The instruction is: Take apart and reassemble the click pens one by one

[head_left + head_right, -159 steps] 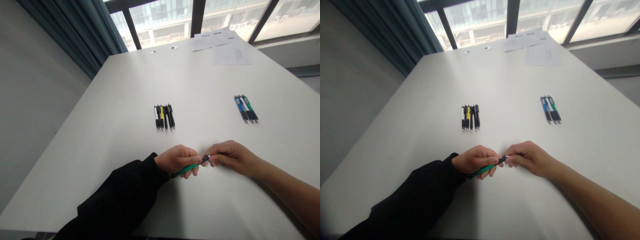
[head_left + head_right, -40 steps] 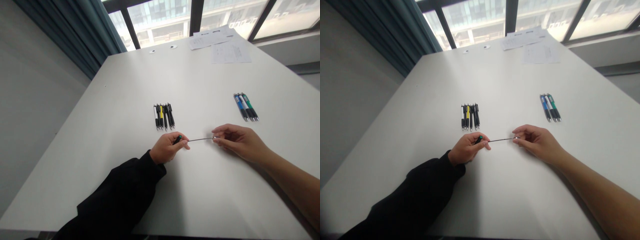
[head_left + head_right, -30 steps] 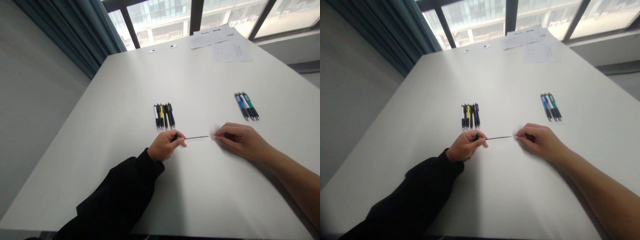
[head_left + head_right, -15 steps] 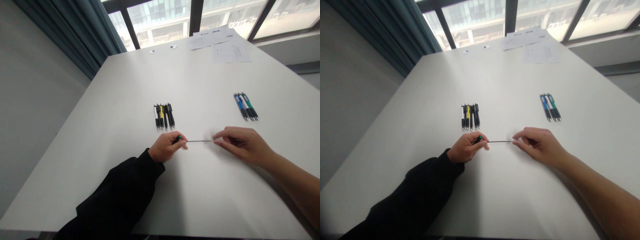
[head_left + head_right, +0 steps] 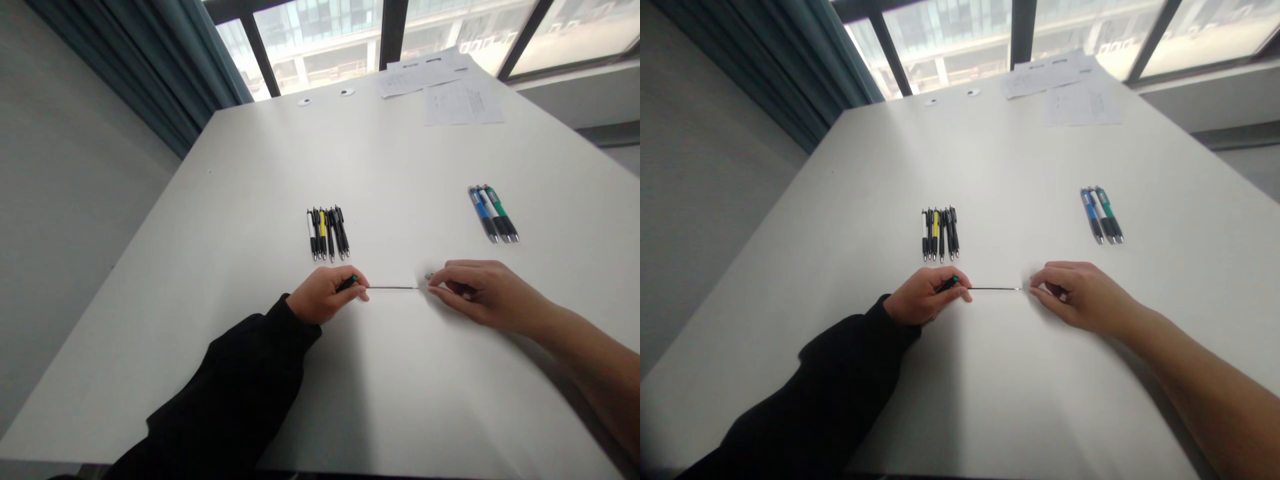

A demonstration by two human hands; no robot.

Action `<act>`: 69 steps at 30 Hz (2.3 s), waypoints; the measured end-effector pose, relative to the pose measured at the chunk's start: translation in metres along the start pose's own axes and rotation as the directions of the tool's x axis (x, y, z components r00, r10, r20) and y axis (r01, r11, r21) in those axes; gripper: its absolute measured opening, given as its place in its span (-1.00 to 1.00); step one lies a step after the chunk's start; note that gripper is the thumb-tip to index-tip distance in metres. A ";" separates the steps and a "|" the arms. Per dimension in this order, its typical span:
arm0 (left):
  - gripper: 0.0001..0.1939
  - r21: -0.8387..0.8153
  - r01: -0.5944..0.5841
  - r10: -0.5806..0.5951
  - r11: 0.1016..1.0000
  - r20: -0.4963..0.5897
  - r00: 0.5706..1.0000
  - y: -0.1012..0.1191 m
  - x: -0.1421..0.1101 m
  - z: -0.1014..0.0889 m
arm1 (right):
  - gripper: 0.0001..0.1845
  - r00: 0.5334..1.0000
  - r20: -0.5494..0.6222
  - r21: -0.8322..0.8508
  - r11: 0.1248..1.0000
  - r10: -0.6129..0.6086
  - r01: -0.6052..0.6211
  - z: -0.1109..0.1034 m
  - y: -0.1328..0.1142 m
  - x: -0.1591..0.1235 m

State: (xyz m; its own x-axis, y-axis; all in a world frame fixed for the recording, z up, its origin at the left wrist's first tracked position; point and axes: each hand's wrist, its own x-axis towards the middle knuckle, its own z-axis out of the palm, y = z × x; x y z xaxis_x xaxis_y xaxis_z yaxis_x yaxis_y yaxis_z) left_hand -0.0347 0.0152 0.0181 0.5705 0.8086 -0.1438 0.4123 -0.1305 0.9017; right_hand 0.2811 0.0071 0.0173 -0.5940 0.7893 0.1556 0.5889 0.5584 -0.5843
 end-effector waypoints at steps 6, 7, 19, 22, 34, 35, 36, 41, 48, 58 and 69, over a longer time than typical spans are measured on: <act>-0.84 0.277 -0.037 0.034 0.960 0.015 0.999 0.001 -0.008 -0.014 | -0.80 1.000 0.010 -0.049 0.999 -0.005 0.005 0.001 0.006 0.000; -0.86 0.307 -0.046 0.046 0.950 0.006 0.999 0.000 -0.008 -0.013 | -0.78 1.000 0.009 -0.060 0.998 -0.009 0.009 0.002 0.007 0.000; -0.88 0.517 -0.062 0.085 0.854 -0.022 0.996 -0.009 -0.006 -0.002 | -0.75 1.000 -0.021 -0.073 0.997 -0.001 -0.001 0.008 0.004 0.002; -0.81 0.544 -0.065 0.090 0.836 -0.018 0.996 -0.011 -0.007 -0.002 | -0.74 1.000 -0.017 -0.088 0.996 -0.017 0.015 0.009 0.004 0.002; -0.52 0.803 -0.391 0.405 0.450 0.207 0.891 0.024 -0.019 0.036 | -0.77 0.999 -0.024 -0.087 0.996 -0.037 0.035 0.007 0.000 0.002; -0.58 0.800 -0.422 0.463 0.427 0.207 0.862 0.022 -0.019 0.043 | -0.77 0.999 -0.031 -0.076 0.996 -0.041 0.038 0.007 -0.002 0.002; -0.62 0.789 -0.455 0.506 0.413 0.217 0.835 0.021 -0.019 0.049 | -0.78 0.998 -0.045 -0.062 0.997 -0.040 0.037 0.007 -0.003 0.001; -0.79 0.746 -0.455 0.558 0.487 0.134 0.819 0.014 -0.015 0.066 | -0.80 0.984 -0.178 -0.040 0.999 0.023 -0.031 0.005 -0.008 0.001; -0.81 0.762 -0.354 0.520 0.542 0.028 0.854 0.008 -0.011 0.069 | -0.78 0.970 -0.216 -0.010 0.994 0.107 -0.112 0.008 -0.008 0.003; -0.70 0.618 -0.258 0.587 0.743 -0.416 0.694 0.005 -0.006 0.038 | -0.80 0.968 -0.241 -0.023 0.997 0.069 -0.077 0.003 0.000 0.000; -0.74 0.430 -0.024 0.345 0.902 -0.688 0.638 -0.014 0.002 0.004 | -0.82 0.983 -0.173 -0.088 0.995 -0.052 0.037 0.006 0.002 -0.003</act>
State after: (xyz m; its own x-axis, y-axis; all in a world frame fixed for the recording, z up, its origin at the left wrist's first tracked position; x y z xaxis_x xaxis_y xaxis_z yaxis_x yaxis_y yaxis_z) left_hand -0.0365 0.0168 0.0037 0.0174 0.8656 0.5004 0.6637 -0.3843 0.6418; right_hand 0.2809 0.0046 0.0110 -0.5195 0.7917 0.3213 0.6129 0.6073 -0.5055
